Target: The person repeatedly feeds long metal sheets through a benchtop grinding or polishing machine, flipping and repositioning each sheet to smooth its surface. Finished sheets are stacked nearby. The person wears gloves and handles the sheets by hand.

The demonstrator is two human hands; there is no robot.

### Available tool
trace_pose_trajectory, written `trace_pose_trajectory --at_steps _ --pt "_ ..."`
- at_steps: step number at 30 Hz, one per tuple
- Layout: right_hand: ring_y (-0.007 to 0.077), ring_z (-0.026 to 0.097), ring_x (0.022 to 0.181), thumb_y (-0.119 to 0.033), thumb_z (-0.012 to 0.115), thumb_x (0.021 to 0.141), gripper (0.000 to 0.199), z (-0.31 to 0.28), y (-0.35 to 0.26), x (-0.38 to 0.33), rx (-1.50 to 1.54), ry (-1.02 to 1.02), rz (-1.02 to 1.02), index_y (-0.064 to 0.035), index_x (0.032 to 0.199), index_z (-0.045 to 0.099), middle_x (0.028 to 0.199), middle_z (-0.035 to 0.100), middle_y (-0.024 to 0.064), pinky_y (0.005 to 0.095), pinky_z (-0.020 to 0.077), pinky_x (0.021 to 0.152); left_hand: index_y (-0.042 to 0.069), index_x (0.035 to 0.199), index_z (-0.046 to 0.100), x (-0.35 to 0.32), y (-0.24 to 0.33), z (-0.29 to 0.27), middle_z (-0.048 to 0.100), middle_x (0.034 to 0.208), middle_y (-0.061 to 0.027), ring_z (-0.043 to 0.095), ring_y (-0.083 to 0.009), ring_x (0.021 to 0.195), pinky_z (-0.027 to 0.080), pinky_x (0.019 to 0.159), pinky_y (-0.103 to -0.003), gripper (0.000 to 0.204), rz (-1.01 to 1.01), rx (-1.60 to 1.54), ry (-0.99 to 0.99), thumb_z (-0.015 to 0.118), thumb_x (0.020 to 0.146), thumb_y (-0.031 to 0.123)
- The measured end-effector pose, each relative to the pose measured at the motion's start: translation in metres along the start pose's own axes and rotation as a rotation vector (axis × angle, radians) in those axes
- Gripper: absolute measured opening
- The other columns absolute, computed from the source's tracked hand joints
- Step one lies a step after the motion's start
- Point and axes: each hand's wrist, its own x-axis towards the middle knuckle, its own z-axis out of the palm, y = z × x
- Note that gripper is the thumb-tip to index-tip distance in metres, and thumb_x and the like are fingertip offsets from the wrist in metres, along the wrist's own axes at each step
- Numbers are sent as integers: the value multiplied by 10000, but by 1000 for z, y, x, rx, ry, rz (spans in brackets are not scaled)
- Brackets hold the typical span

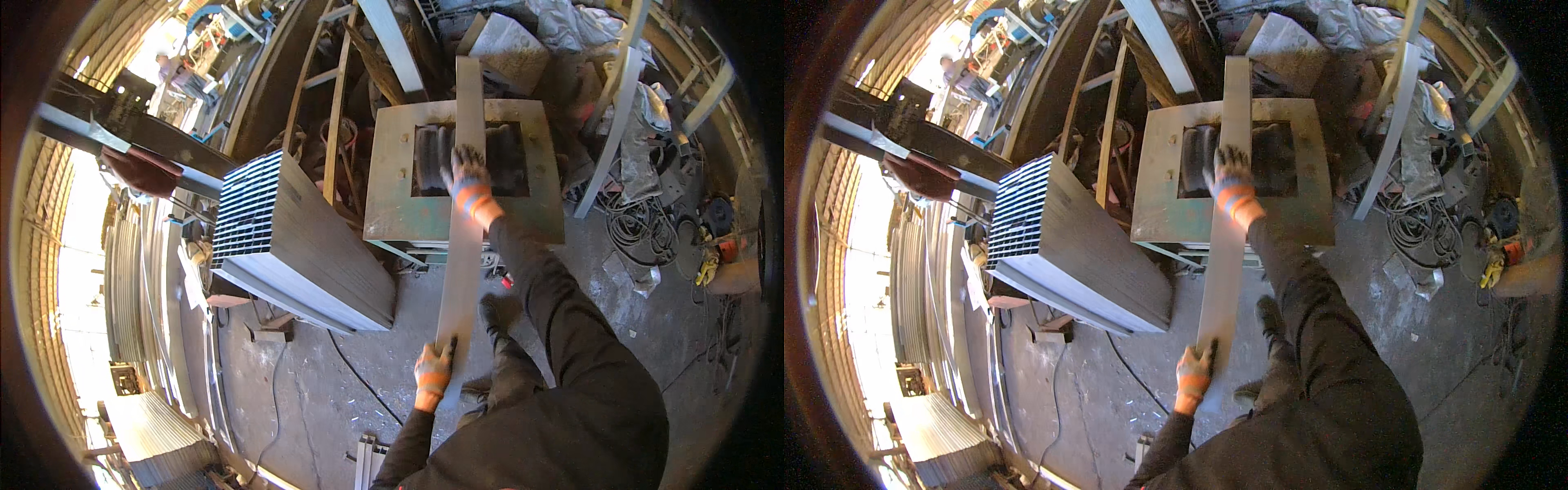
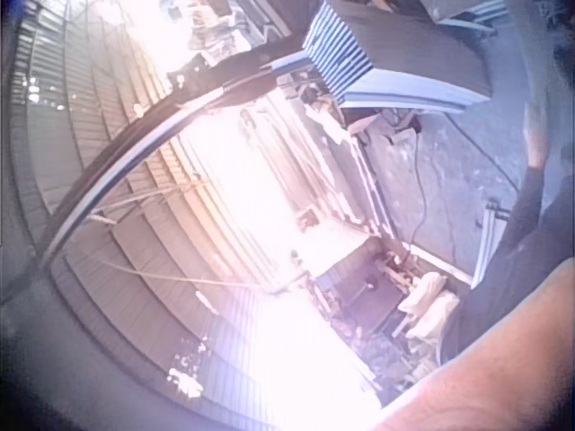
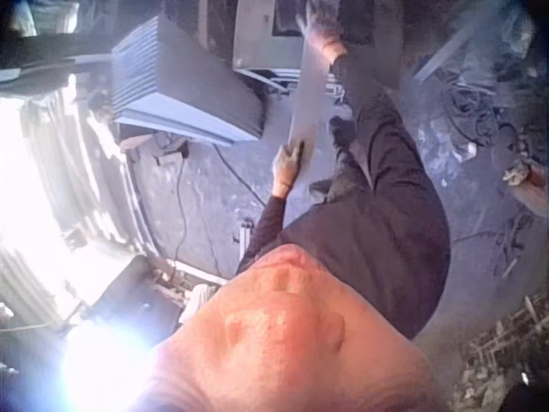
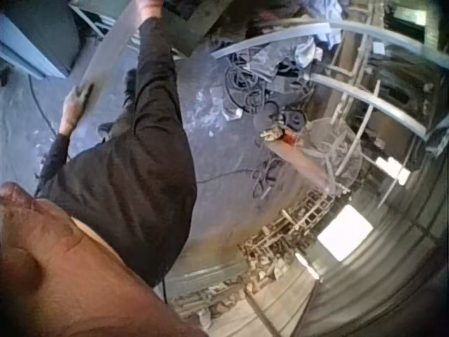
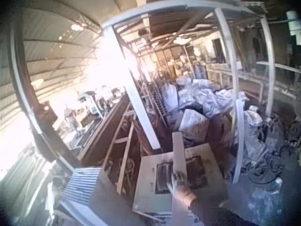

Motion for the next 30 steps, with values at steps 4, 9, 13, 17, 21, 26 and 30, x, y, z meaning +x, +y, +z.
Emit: trace_pose_trajectory --at_steps 4,9,13,17,21,26,30 --pt "432 491 1573 -573 415 1162 729 34 48 123 -42 -165 64 -49 1651 548 1715 507 240 549 321 1341 334 1557 624 133 27 -2 668 1138 -184 724 -424 977 605 788 -532 502 46 -113 121 618 1091 148" --pt "394 292 1697 -602 394 1157 788 61 84 189 -55 -301 145 -88 1754 396 1839 314 187 514 212 1396 148 1326 670 210 34 2 672 1110 -228 723 -477 986 586 846 -555 334 -180 -509 93 562 1149 410" --pt "433 312 1677 -634 449 1137 780 67 76 144 69 -292 137 -168 1761 405 1823 339 207 566 285 1359 214 1545 619 172 16 15 675 1142 -210 750 -432 944 622 764 -533 419 46 -66 61 578 1128 200" --pt "408 405 1635 -507 510 1155 715 47 25 65 -154 -258 50 -139 1756 390 1823 346 191 532 341 1339 187 1528 610 92 2 13 696 1209 -265 754 -462 1039 627 851 -532 420 -139 -315 -70 538 1154 366" --pt "368 383 1647 -502 523 1153 678 9 -25 -18 -229 -188 -32 -72 1677 496 1788 418 164 525 310 1362 -16 1372 656 -6 -11 -3 774 1205 -325 745 -476 1182 576 1003 -550 738 -430 -656 -107 594 1090 663" --pt "307 611 1178 -411 557 1147 548 -12 -85 -165 -796 402 -227 -74 1579 592 1405 669 175 501 487 1022 3 1351 678 -154 -43 12 782 1198 -309 734 -483 1202 564 1006 -552 710 -464 -673 -67 590 1098 660" --pt "297 635 756 -359 607 1108 438 -22 -130 -275 -910 689 -201 -60 1409 714 1070 746 171 505 528 709 19 1251 717 -256 -69 57 777 1189 -313 738 -501 1153 575 973 -556 682 -387 -677 -64 635 1066 670"
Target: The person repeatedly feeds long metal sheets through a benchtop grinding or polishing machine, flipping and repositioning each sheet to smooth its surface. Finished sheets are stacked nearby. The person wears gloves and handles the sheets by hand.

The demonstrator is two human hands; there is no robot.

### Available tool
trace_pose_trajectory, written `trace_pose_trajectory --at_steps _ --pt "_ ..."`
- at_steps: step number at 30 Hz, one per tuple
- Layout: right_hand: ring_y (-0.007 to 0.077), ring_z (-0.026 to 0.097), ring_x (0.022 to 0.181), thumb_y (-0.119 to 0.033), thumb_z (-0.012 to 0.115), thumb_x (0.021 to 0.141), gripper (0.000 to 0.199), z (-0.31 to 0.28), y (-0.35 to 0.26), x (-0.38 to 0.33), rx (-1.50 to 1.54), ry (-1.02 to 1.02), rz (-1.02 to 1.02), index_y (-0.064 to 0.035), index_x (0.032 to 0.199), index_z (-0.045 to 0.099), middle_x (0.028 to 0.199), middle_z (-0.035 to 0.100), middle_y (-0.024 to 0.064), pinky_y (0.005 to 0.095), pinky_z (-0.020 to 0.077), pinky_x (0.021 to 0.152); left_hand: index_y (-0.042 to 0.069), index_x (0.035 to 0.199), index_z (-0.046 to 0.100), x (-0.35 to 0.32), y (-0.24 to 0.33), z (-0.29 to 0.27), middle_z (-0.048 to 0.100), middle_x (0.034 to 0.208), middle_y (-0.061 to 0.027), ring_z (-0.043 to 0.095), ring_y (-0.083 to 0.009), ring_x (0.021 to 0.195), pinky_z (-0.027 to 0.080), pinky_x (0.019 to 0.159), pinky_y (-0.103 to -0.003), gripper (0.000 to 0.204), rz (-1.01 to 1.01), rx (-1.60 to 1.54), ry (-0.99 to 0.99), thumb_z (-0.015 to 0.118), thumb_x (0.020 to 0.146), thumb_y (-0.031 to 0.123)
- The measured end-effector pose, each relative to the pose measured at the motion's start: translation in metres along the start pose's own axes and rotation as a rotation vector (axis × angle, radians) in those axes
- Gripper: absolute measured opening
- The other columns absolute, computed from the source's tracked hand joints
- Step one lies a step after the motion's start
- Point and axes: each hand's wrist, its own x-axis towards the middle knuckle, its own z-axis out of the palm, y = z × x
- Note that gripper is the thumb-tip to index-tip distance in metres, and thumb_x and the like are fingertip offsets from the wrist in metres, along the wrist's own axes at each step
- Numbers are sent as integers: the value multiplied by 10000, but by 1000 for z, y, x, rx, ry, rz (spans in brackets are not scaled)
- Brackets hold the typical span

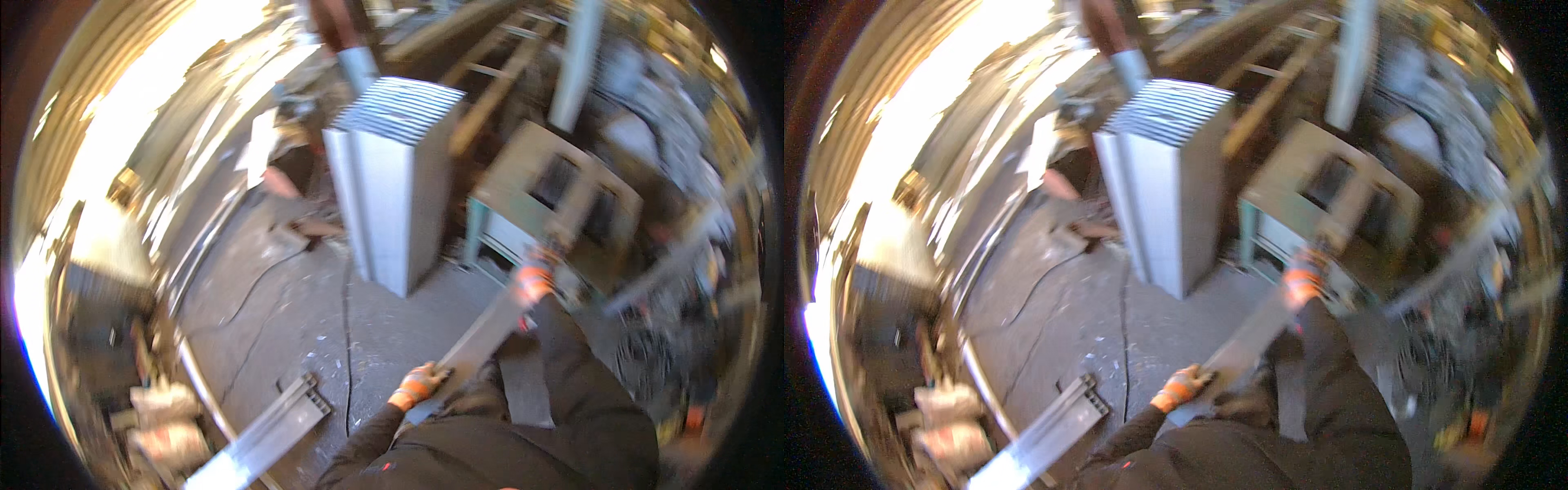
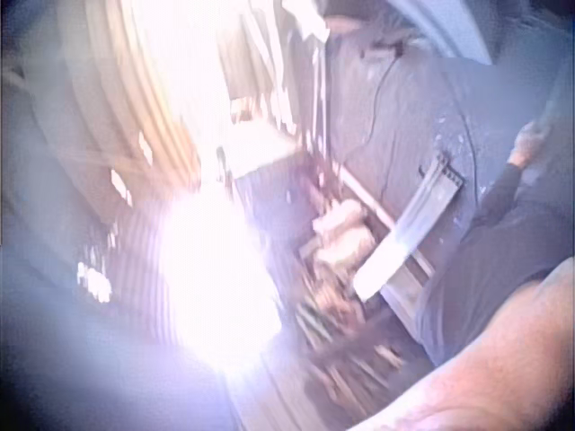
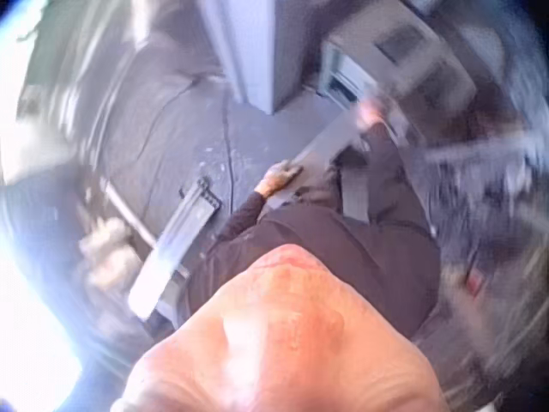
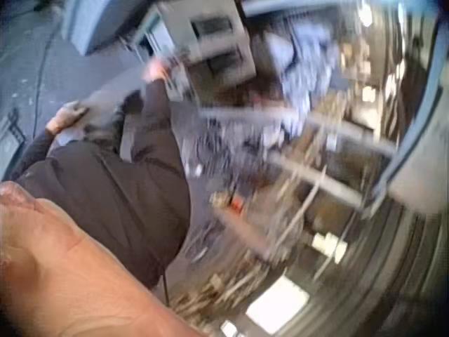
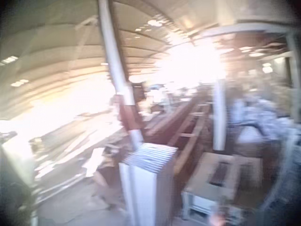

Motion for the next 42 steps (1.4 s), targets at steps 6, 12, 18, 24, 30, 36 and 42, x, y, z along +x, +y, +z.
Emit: trace_pose_trajectory --at_steps 6,12,18,24,30,36,42 --pt "485 250 1693 -503 632 1022 931 -164 33 -59 925 -877 31 37 1729 359 1821 292 287 641 132 1379 39 1212 708 -126 -131 4 788 1091 -315 742 -515 1117 575 953 -590 631 -105 77 36 679 1031 643" --pt "510 225 1693 -458 682 984 917 -221 17 -81 914 -961 9 -23 1738 390 1832 256 291 665 101 1377 61 1201 727 -192 -165 -10 814 1063 -246 787 -441 1063 606 919 -513 730 -160 43 100 848 879 704" --pt "536 298 1646 -180 746 865 932 -182 43 -88 1327 -865 327 -150 1739 425 1801 289 307 526 271 1376 47 1219 655 -198 -143 2 797 1101 -211 783 -448 1006 619 875 -529 707 -53 288 223 966 815 537" --pt "501 307 1659 -352 847 844 1095 -88 64 -31 1178 -732 328 -20 1756 339 1831 204 321 541 303 1354 72 1188 614 -118 -77 37 766 1049 -169 770 -435 923 617 782 -548 589 137 410 337 904 886 487" --pt "528 291 1659 -288 694 922 957 106 43 67 1079 -778 394 16 1754 329 1795 275 354 554 243 1386 26 1631 458 42 82 46 752 1159 -200 770 -428 995 635 848 -528 881 184 499 240 815 866 278" --pt "544 416 1581 -371 696 957 892 349 29 174 788 -764 310 -54 1736 400 1766 357 333 585 346 1322 37 1738 353 233 254 46 732 1221 -190 760 -397 1011 637 841 -499 1019 401 495 356 840 890 327" --pt "516 606 1411 -447 617 1016 715 460 13 214 980 -846 430 -77 1623 549 1621 556 309 602 529 1153 47 1764 295 312 318 40 719 1203 -213 765 -411 975 635 803 -510 1042 369 539 276 834 903 278"
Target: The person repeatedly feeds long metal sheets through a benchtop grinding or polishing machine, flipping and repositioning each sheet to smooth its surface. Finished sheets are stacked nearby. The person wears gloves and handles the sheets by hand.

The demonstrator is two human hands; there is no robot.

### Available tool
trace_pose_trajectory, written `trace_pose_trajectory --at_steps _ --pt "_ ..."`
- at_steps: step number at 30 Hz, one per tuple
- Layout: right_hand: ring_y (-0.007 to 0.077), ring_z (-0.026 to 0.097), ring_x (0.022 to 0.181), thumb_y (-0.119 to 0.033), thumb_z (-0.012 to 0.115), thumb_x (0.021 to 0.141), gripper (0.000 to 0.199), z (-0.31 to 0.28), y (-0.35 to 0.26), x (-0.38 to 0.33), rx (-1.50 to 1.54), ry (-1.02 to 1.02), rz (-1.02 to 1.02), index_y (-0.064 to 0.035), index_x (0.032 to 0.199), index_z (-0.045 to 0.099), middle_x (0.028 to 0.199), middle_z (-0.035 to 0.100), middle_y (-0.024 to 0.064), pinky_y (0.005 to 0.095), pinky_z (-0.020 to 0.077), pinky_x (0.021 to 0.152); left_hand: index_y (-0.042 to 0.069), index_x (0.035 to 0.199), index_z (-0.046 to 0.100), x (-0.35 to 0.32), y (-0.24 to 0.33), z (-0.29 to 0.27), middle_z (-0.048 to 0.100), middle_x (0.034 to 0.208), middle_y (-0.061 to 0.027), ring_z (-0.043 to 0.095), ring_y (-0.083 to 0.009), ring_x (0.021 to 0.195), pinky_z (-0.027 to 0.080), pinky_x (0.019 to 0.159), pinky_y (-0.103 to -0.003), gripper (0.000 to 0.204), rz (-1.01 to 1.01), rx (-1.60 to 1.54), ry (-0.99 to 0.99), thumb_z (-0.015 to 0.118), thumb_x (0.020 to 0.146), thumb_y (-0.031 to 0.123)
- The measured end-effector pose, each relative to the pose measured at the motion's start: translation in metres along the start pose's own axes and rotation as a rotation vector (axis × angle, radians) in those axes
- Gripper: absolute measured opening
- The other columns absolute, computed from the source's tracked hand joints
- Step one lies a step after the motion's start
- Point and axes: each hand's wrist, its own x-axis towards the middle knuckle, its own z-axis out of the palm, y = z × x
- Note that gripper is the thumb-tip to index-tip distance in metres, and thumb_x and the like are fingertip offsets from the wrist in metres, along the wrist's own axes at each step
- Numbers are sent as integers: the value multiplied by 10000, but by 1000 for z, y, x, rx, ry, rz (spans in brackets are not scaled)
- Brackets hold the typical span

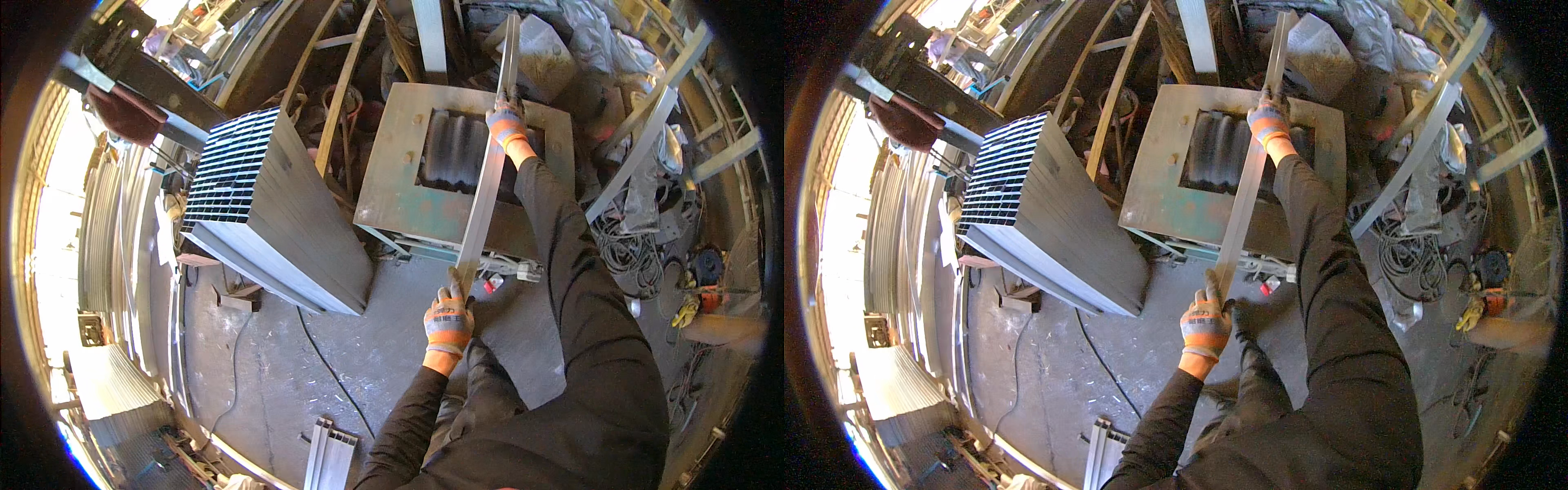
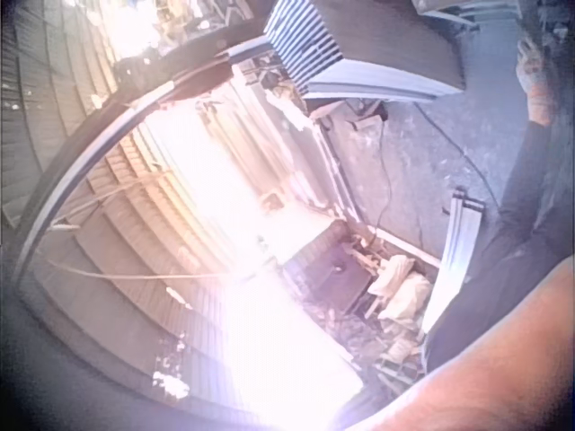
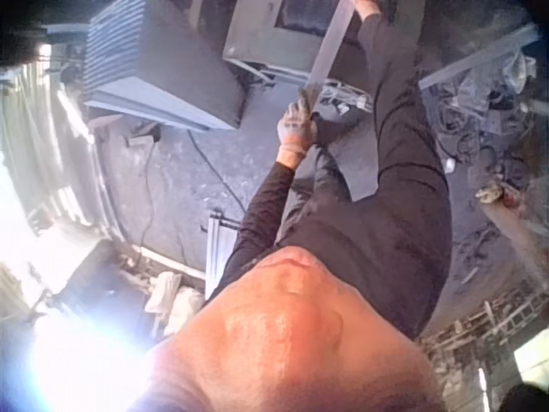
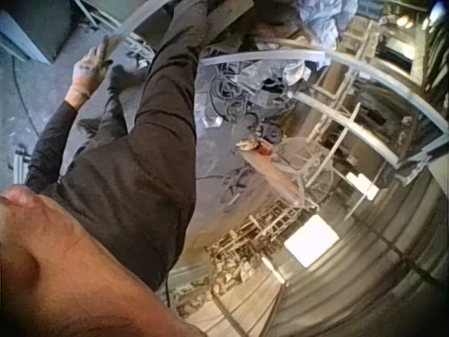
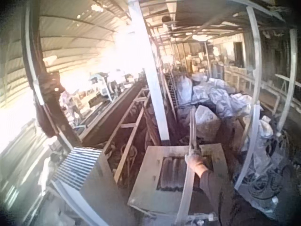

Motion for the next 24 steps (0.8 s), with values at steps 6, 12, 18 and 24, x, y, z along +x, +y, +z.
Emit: trace_pose_trajectory --at_steps 6,12,18,24 --pt "515 516 1508 -260 647 977 771 -9 -17 -117 57 324 -171 16 1674 464 1777 325 319 548 454 1268 49 1766 291 -95 -30 1 731 1145 -218 768 -424 868 623 710 -526 1032 -9 -42 42 839 923 280" --pt "561 450 1543 -241 646 969 908 -49 -56 -299 60 176 -121 -21 1771 280 1811 234 335 535 418 1300 43 1751 326 -262 -73 -8 744 1132 -230 770 -439 868 618 699 -540 1011 -17 -18 37 848 934 327" --pt "533 243 1669 -178 650 977 897 -82 -90 -475 212 109 -135 19 1764 267 1826 186 326 494 232 1401 39 1724 369 -444 -139 3 756 1138 -211 778 -436 878 630 710 -531 945 -58 31 -37 803 958 381" --pt "560 269 1653 -190 643 961 885 -85 -133 -651 438 51 -132 29 1750 307 1818 204 337 549 247 1383 41 1713 377 -603 -228 5 737 1308 -222 781 -445 1033 647 835 -530 1075 -130 -9 -247 882 878 491"
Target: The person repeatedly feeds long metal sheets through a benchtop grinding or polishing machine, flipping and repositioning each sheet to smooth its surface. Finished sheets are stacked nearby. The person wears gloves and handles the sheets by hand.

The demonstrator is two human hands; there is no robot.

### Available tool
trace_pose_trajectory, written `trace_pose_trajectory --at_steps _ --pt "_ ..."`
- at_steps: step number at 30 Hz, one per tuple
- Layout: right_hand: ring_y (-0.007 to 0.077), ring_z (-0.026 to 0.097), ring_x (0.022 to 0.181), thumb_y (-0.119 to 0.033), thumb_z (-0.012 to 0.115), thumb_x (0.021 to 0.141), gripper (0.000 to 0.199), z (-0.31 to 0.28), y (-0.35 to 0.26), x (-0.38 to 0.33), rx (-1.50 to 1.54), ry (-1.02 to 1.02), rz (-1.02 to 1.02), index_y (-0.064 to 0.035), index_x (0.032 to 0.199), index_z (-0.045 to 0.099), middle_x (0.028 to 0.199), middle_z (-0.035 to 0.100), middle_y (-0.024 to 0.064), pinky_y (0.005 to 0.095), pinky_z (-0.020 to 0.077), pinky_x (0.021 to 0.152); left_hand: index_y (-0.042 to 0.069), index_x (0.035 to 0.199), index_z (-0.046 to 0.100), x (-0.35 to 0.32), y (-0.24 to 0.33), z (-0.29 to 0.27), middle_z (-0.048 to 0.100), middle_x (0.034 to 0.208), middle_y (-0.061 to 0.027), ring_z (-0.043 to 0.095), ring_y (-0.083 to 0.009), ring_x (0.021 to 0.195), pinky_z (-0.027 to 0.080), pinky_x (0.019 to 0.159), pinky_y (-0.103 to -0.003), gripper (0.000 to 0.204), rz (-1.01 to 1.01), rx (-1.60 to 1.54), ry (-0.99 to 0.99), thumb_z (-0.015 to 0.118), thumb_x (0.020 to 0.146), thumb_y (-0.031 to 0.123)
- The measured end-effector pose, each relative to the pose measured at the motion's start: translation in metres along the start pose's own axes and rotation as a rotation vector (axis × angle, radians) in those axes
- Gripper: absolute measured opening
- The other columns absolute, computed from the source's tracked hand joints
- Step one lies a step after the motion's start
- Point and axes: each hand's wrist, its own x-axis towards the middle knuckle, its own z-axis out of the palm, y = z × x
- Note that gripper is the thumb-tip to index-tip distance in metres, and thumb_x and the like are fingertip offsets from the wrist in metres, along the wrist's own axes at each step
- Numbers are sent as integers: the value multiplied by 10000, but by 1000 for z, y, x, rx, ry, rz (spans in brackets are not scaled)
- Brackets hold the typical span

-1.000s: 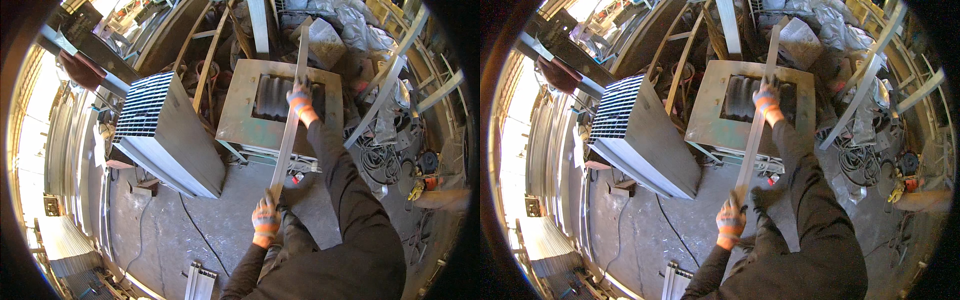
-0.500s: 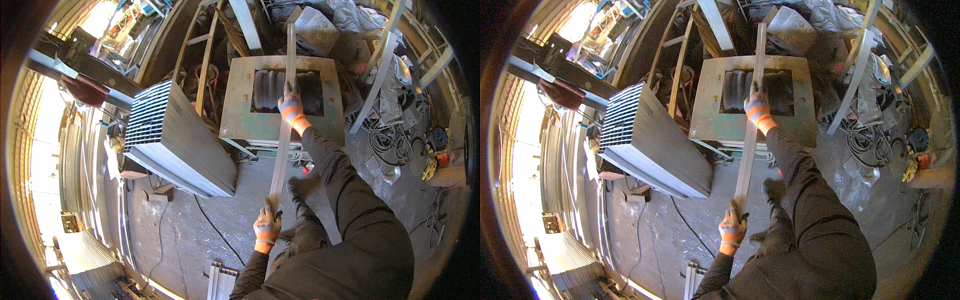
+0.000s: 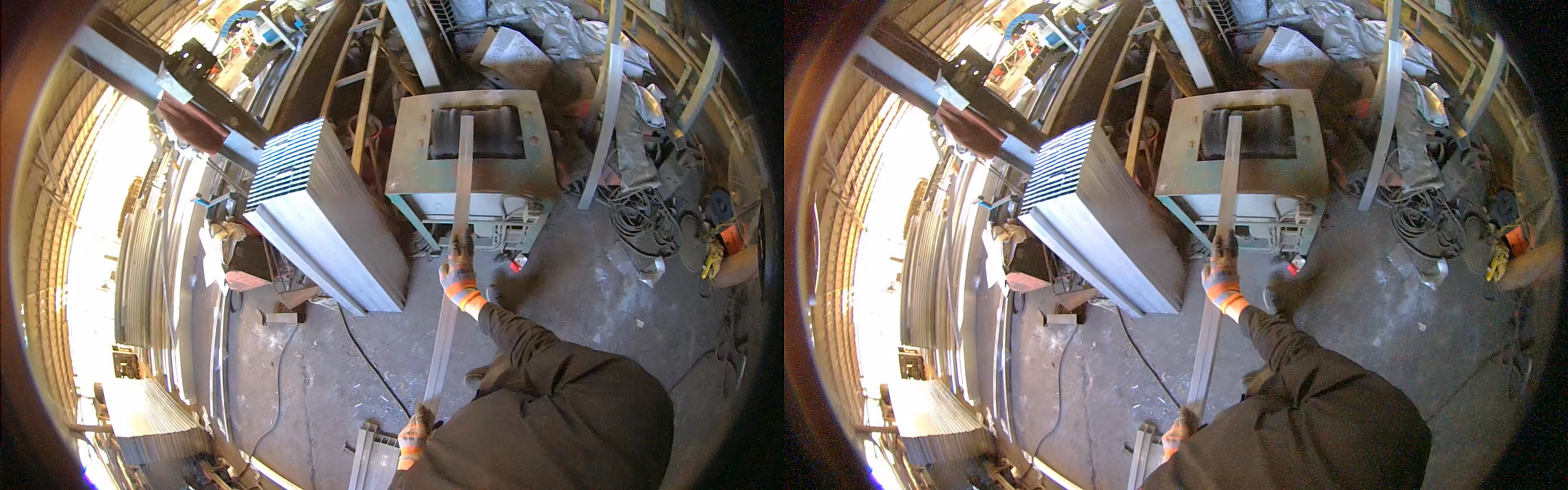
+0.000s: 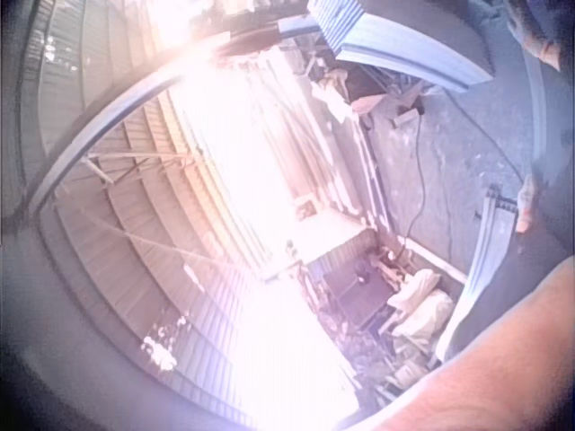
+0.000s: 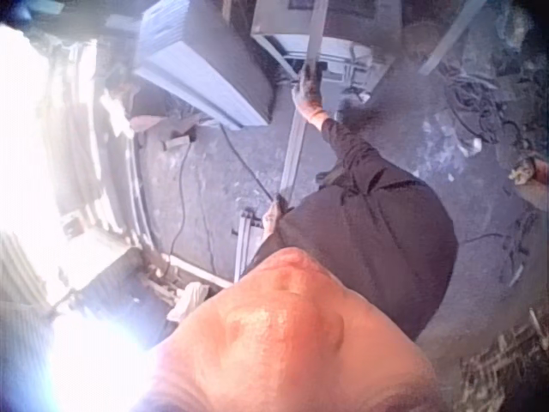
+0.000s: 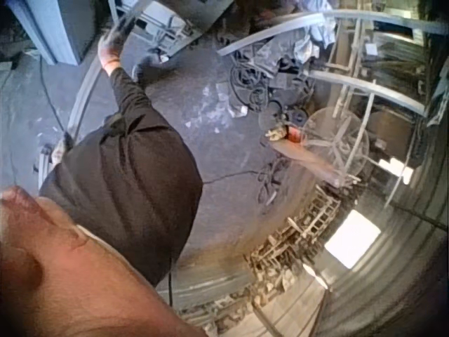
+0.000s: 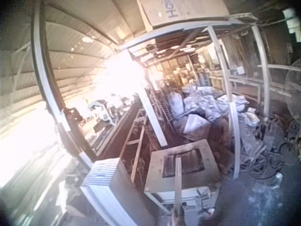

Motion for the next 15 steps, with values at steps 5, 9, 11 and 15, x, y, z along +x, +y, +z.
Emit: trace_pose_trajectory --at_steps 5,9,11,15 --pt "416 683 1188 -269 804 987 597 5 44 4 446 -98 385 47 1463 632 1336 707 269 520 539 1021 -14 1677 419 0 -22 -27 638 1563 -243 769 -386 1196 606 1036 -459 1077 95 -342 249 896 905 566" --pt "403 454 1563 -117 723 1002 708 -5 83 69 801 26 339 6 1658 485 1686 491 258 431 358 1296 -56 1347 729 62 22 -53 827 1205 -179 778 -261 1136 598 987 -388 682 -390 -815 -301 855 998 516" --pt "421 365 1659 -70 648 1001 757 -17 97 121 215 167 -71 -52 1727 432 1781 394 263 466 284 1376 0 1289 755 108 64 -59 825 1141 -238 805 -370 1070 616 929 -456 623 -266 -703 -118 851 979 531" --pt "452 450 1593 -208 642 1040 638 -13 123 270 -175 38 -276 -5 1636 539 1712 487 278 540 312 1353 32 1252 725 233 140 -82 809 1132 -263 769 -464 1094 602 947 -525 667 -244 -468 -2 795 970 632"
